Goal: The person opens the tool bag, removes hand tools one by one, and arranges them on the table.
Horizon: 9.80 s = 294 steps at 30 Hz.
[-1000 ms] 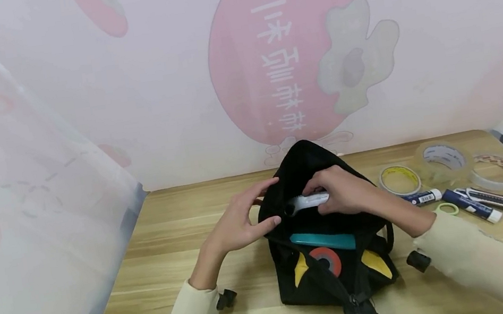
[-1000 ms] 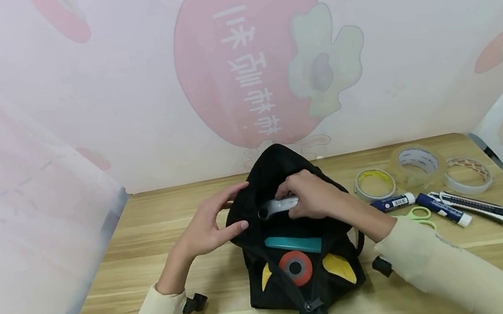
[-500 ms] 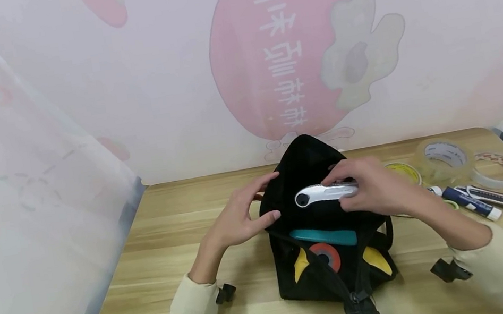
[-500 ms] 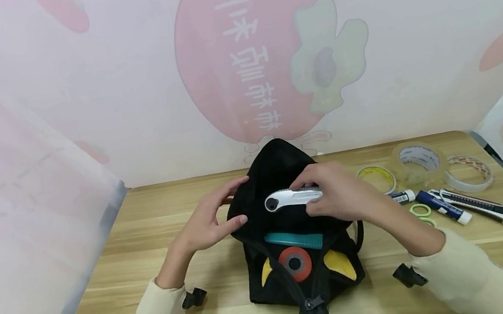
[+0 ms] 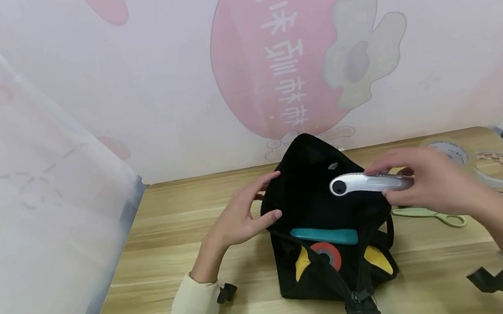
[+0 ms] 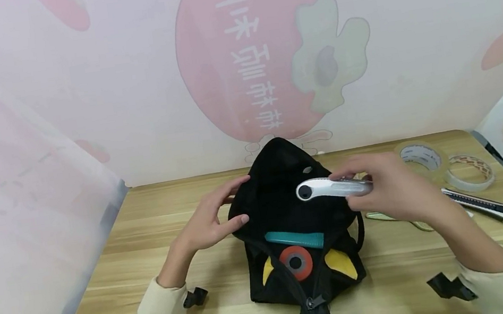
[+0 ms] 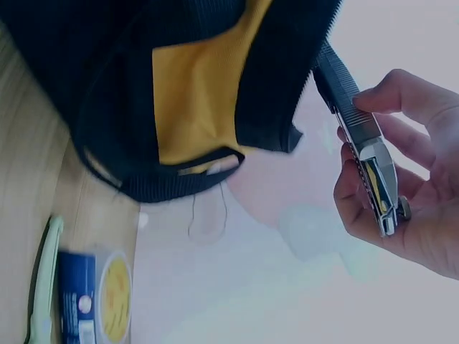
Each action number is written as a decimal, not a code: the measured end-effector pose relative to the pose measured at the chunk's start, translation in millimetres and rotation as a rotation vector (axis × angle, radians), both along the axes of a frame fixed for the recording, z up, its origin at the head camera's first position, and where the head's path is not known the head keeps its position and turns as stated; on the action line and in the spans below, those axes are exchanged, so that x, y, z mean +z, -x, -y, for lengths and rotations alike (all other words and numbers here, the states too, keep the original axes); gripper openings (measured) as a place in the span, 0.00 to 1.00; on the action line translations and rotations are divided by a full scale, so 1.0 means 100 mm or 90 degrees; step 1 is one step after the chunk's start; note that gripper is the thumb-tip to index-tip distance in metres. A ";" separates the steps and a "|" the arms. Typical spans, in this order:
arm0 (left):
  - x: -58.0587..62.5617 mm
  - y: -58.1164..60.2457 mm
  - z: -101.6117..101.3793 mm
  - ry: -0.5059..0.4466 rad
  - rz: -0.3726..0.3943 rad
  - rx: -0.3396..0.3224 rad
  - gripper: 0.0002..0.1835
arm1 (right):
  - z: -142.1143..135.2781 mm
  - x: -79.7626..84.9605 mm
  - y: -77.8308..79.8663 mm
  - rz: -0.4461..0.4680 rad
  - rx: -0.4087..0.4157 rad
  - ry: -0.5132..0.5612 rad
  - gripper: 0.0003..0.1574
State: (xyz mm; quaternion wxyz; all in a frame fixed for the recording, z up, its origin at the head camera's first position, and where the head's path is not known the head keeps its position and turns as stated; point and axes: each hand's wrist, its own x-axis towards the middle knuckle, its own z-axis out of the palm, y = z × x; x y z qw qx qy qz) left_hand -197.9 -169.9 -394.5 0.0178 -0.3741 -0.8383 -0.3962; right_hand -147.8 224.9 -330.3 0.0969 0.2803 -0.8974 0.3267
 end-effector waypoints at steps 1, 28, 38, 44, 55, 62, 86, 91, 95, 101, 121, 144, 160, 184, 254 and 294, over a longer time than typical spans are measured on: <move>0.00 0.00 0.00 0.000 0.000 0.000 0.40 | -0.05 -0.01 -0.01 -0.008 -0.004 0.005 0.30; -0.02 -0.01 0.03 0.003 -0.004 0.002 0.40 | -0.99 -0.48 -0.23 0.036 -0.126 0.051 0.31; -0.02 -0.01 0.03 0.007 -0.001 0.004 0.40 | -1.17 -0.80 -0.27 0.132 -0.128 0.000 0.27; -0.01 0.00 0.02 0.005 -0.005 -0.001 0.40 | -1.25 -0.99 -0.27 0.135 -0.114 -0.003 0.28; -0.01 -0.01 0.03 0.005 -0.005 -0.002 0.40 | -1.28 -1.32 -0.28 0.122 -0.102 0.007 0.28; 0.00 0.00 0.02 0.006 -0.003 0.000 0.40 | -1.25 -1.45 -0.29 0.081 -0.091 0.010 0.29; -0.01 -0.02 0.02 0.010 -0.001 0.008 0.41 | -1.28 -1.42 -0.27 0.052 -0.127 -0.128 0.29; -0.01 -0.02 0.02 0.011 0.000 0.004 0.41 | -1.23 -1.36 -0.27 0.050 -0.117 -0.102 0.28; 0.00 -0.02 0.01 0.008 0.001 0.001 0.41 | -1.17 -1.26 -0.27 0.053 -0.119 -0.082 0.29; 0.00 -0.02 0.02 0.006 0.002 -0.001 0.41 | -1.10 -1.13 -0.26 0.058 -0.138 -0.107 0.29; 0.00 -0.03 0.02 0.013 0.004 0.008 0.41 | -0.86 -0.82 -0.18 -0.010 -0.079 -0.031 0.33; -0.01 -0.02 0.03 0.006 -0.006 -0.001 0.40 | -0.20 -0.26 0.01 -0.053 0.025 0.052 0.32; -0.02 -0.01 0.04 0.012 -0.005 0.002 0.40 | 0.26 -0.14 0.19 -0.039 0.095 0.040 0.28; 0.00 -0.01 0.01 0.001 -0.005 -0.013 0.40 | 0.86 -0.34 0.52 0.125 0.157 0.027 0.33; -0.01 0.00 0.03 0.012 -0.004 0.002 0.40 | 1.13 -1.10 0.70 0.178 0.264 -0.134 0.26; 0.01 0.01 0.01 0.007 -0.003 0.004 0.39 | 0.60 -0.04 0.31 0.057 0.149 0.032 0.26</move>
